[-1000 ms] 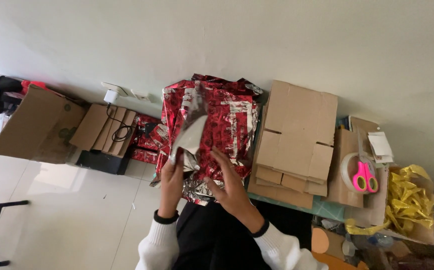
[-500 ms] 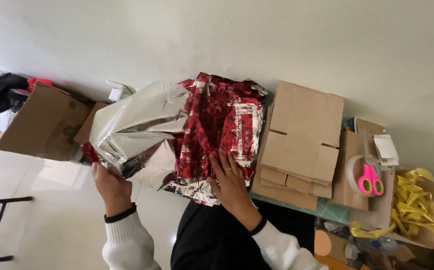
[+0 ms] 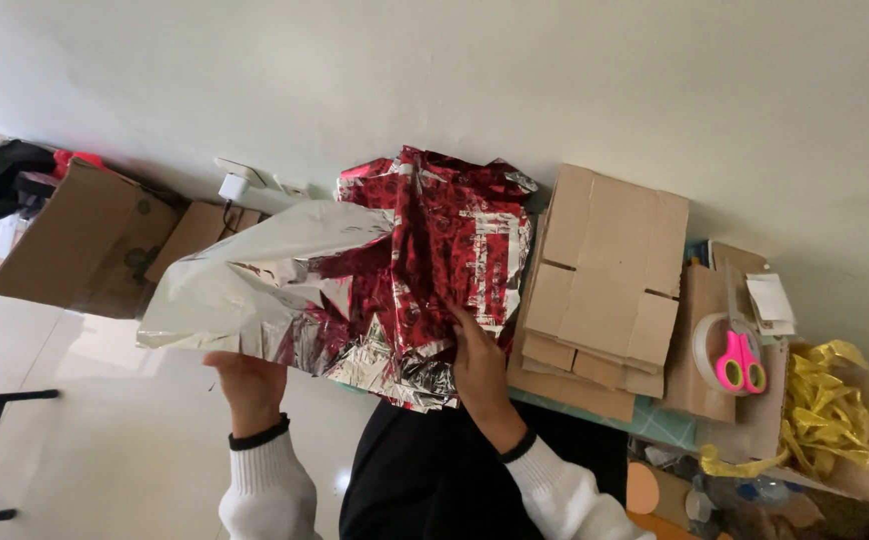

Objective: The person sorts through cardboard boxes and pieces of shiny red wrapping paper on a floor, moving the boxes around and smoothing out the paper by hand.

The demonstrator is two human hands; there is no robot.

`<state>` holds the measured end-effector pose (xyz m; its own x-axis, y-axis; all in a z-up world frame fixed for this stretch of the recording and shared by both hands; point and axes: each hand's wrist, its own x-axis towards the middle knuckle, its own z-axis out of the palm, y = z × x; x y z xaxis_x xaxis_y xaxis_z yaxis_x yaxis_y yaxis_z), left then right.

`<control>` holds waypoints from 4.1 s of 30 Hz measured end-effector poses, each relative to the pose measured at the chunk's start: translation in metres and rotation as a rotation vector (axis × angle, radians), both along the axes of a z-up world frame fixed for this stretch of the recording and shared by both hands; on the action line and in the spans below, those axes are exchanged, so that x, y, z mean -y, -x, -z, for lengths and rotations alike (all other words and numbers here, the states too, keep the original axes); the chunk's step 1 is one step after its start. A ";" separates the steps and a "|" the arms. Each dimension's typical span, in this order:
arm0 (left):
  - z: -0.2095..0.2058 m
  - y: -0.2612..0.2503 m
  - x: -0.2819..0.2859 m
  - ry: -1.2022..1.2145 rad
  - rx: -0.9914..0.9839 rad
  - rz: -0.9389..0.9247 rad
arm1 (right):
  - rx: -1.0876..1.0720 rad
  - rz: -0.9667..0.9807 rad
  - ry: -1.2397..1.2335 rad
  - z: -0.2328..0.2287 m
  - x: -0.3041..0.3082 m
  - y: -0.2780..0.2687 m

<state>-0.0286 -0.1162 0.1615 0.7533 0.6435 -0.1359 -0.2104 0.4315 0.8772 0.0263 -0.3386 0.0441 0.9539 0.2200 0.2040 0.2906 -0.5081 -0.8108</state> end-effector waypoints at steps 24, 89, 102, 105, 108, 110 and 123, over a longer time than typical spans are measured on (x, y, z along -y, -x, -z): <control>0.154 -0.024 0.001 -0.674 -0.329 -0.042 | 0.668 0.102 -0.031 -0.022 0.010 0.016; 0.038 -0.010 -0.007 -0.566 -0.400 0.005 | -0.251 0.156 -0.485 -0.112 0.004 -0.026; 0.048 -0.012 0.034 -1.208 -0.105 0.833 | -0.278 0.589 -0.263 -0.101 0.112 -0.080; 0.080 -0.023 0.045 -1.275 -0.182 0.809 | -0.282 0.577 -0.257 -0.101 0.125 -0.080; 0.074 -0.018 0.055 -1.429 -0.242 0.721 | -0.283 0.571 -0.255 -0.099 0.140 -0.078; 0.081 -0.022 0.061 -1.401 -0.304 0.740 | -0.288 0.557 -0.248 -0.095 0.148 -0.078; 0.099 -0.040 0.073 -1.313 -0.640 0.729 | -0.294 0.412 -0.216 0.008 0.210 -0.075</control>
<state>0.0117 -0.1889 0.0627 0.9717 0.1159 -0.2057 0.2140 -0.8001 0.5604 0.1010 -0.5488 0.0365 0.9758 -0.2014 -0.0850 -0.1518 -0.3446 -0.9264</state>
